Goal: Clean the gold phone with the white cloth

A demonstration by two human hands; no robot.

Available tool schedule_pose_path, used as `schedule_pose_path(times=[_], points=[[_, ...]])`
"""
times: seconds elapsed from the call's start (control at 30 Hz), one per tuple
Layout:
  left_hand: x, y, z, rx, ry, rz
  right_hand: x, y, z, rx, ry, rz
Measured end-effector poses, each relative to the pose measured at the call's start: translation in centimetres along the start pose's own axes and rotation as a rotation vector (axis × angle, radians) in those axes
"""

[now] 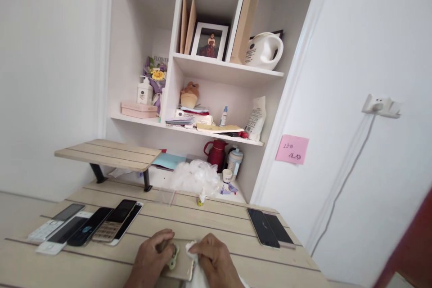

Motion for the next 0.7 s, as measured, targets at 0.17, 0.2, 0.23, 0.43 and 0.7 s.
schedule_pose_path(times=[0.17,0.2,0.23,0.43,0.7], points=[[-0.4,0.1,0.1,0.065,-0.031,0.017,0.4,0.9,-0.1,0.017,0.138,0.038],[-0.5,0.1,0.1,0.082,-0.036,0.02,0.4,1.0,-0.1,0.029,0.129,0.051],[-0.5,0.1,0.0,0.099,-0.04,0.024,0.6,1.0,-0.2,0.049,0.116,0.062],[-0.4,0.4,-0.1,0.134,-0.133,0.071,2.4,0.3,-0.7,0.193,-0.002,0.066],[-0.3,-0.3,-0.8,-0.241,-0.225,0.218,4.3,0.2,-1.3,0.071,-0.243,0.067]])
Point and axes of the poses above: each hand's wrist, its own z-axis towards the middle knuckle, its own x-axis out of the palm, y = z × x, the point moved 4 cm from there along z, towards the middle knuckle, and after that the axes turned 8 degrees about -y, right-handed, at the moved point
